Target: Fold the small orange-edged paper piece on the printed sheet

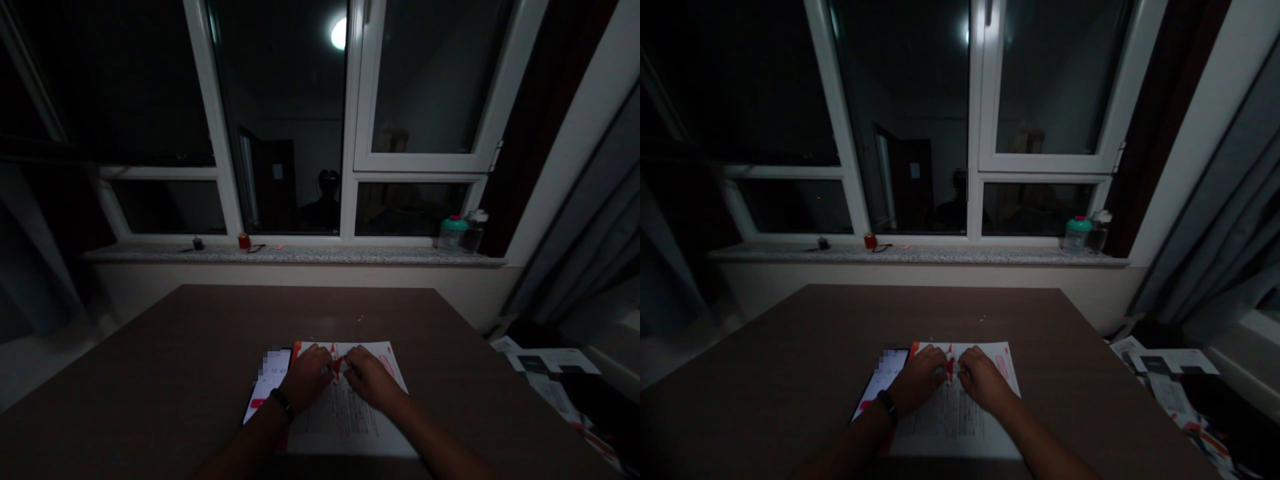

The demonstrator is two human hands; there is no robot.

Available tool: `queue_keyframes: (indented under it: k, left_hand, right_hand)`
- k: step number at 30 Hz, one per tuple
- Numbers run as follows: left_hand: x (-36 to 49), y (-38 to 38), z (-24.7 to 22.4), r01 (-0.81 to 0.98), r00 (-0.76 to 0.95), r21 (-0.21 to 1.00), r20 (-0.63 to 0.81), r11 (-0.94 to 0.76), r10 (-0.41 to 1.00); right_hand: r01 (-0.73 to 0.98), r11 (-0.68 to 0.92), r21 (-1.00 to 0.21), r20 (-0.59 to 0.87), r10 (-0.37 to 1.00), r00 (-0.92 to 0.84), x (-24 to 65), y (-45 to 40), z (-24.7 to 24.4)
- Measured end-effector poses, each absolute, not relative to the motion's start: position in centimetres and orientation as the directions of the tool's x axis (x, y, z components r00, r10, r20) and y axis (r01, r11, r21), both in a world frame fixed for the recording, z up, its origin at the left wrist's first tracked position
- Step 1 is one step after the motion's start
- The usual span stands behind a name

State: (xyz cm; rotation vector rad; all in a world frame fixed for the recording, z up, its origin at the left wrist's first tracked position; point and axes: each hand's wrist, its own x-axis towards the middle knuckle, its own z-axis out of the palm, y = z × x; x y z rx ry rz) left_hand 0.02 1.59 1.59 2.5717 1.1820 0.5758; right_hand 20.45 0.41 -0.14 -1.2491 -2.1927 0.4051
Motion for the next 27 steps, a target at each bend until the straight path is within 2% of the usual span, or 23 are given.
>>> queue_keyframes:
  k: [5,10,19,27]
  left_hand:
    - [0.1,1.9,1.4,0.663,0.581,0.389,0.271,-0.639,0.768]
    - [0.4,1.5,2.4,0.699,0.591,0.341,0.220,-0.628,0.776]
    - [0.0,1.1,2.1,0.718,0.604,0.305,0.174,-0.626,0.778]
    - [0.2,0.7,2.5,0.752,0.604,0.239,0.125,-0.615,0.787]
  right_hand:
    - [0.704,0.475,-0.528,0.317,0.879,-0.356,20.5,0.5,-0.6]
    - [0.706,0.491,-0.511,0.311,0.871,-0.381,20.3,0.0,0.3]
    - [0.616,0.577,-0.536,0.333,0.815,-0.474,21.6,0.4,0.1]
    - [0.687,0.601,-0.409,0.277,0.799,-0.534,22.3,-0.4,1.1]
